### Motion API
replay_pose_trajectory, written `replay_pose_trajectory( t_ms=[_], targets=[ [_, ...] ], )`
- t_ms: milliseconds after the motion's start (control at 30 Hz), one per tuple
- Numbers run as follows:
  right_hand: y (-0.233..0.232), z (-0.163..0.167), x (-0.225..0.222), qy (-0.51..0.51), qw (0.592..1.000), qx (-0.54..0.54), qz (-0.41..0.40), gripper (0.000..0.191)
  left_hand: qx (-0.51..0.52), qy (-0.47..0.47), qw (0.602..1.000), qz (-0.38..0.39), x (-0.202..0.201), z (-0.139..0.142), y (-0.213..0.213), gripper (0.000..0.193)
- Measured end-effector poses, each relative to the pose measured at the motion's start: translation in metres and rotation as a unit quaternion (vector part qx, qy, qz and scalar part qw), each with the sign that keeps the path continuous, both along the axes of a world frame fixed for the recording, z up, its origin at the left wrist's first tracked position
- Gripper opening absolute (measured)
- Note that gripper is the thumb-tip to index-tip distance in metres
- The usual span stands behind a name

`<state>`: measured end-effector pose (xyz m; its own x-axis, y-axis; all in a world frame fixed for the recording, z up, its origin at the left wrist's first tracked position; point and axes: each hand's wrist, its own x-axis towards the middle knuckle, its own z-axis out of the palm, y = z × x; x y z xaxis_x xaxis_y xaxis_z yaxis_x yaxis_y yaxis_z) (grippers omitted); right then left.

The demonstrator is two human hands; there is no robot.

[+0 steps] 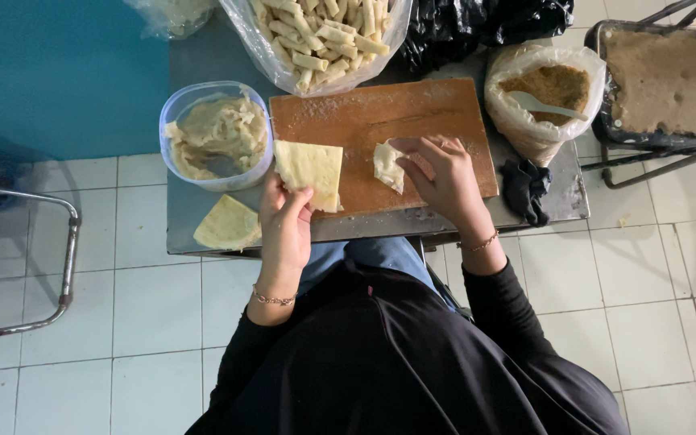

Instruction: The person cuts a large dough sheet into small triangular pieces by hand and arranges the triangles on a wooden board. They then spoon brown filling from a plastic bag onto the triangles and fold the dough pieces over the filling, setting the folded pastries back on the board.

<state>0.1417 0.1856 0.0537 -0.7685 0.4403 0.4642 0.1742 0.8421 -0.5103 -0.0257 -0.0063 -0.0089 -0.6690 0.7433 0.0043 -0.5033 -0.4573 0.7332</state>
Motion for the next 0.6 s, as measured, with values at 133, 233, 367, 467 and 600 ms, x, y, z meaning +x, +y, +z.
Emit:
replay_pose_trajectory(
  t_ms=[133,233,367,467,600],
  targets=[
    [-0.001,0.001,-0.01,0.003,0.992,0.089,0.09,0.037,-0.011,-0.01,1.0,0.02,0.0,-0.002,0.002,0.054],
    [-0.006,0.0,-0.013,-0.033,0.995,0.041,0.09,0.017,-0.003,-0.016,1.0,0.027,-0.002,-0.002,0.001,0.065],
    [-0.012,0.014,-0.021,-0.105,0.988,-0.031,0.107,0.014,-0.005,-0.006,0.998,0.064,-0.008,0.004,-0.002,0.062],
    [-0.021,0.031,-0.032,-0.165,0.959,-0.102,0.209,0.018,0.006,0.004,0.991,0.133,-0.017,0.017,-0.011,0.059],
    [-0.029,0.045,-0.073,-0.142,0.915,0.046,0.375,0.012,0.065,0.024,0.969,0.237,-0.031,0.047,-0.038,0.054]
  ],
)
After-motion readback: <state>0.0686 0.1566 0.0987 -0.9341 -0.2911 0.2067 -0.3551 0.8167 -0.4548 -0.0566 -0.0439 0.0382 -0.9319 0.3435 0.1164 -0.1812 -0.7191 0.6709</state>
